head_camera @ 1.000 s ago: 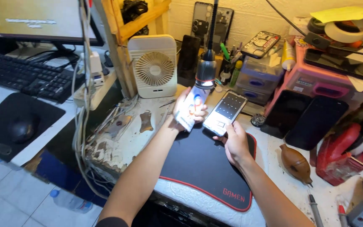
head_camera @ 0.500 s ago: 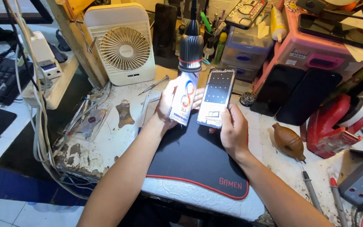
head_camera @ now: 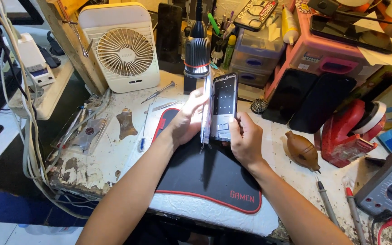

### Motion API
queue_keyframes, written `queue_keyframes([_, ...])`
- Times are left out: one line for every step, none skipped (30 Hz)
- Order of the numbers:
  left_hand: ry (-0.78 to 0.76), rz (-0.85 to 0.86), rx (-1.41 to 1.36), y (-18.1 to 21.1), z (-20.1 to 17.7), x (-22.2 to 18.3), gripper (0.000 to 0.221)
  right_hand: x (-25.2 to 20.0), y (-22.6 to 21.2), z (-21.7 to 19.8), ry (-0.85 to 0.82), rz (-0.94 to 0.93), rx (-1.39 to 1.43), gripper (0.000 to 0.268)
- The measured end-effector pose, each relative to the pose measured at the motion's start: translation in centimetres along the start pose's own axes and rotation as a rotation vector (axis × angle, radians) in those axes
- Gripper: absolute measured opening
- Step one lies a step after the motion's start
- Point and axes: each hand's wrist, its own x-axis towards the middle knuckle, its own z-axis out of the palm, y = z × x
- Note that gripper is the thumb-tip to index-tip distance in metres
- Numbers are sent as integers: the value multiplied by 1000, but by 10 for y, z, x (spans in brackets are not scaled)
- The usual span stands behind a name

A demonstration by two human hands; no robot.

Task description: Inspecting a smartphone and a replacement screen on a repair bench.

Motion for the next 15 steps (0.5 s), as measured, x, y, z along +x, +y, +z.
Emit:
queue_keyframes([-3,3,1,-1,-1,-2,76,0,11,0,1,-4,0,24])
queue_keyframes([5,1,39,-2,-1,-4,81,1,22,1,10,-40,-16,23])
queue_keyframes([10,-3,79,-3,-1,-5,86,2,33,0,23,-75,-32,21])
queue_keyframes([5,-2,81,-1,3,-7,86,1,30,2,28,-78,-33,21])
queue_keyframes([3,1,107,-1,6,-9,92,1,28,4,46,-142,-106,19])
queue_keyframes([2,4,133,0,9,-11,98,0,25,6,65,-206,-179,17])
queue_keyframes([-3,5,134,-2,6,-9,98,-1,21,5,69,-208,-181,17])
queue_keyframes([-6,24,133,-5,3,-7,100,-1,16,5,67,-246,-225,14])
queue_keyframes([-7,44,130,-7,0,-5,101,-2,12,5,63,-285,-268,12])
queue_keyframes([-10,47,131,-8,0,-4,101,-3,11,6,64,-287,-269,12])
queue_keyframes([-8,56,143,-8,-1,-4,103,-5,11,7,68,-316,-289,11])
queue_keyframes([-7,66,156,-9,-1,-3,104,-6,11,8,72,-345,-309,12])
queue_keyframes([-8,67,155,-9,0,-3,104,-6,12,9,72,-346,-310,12])
queue_keyframes([-14,76,158,-8,1,-3,104,-6,13,10,57,-374,-371,15])
queue_keyframes([-18,84,159,-9,2,-5,104,-8,14,11,40,-399,-431,19])
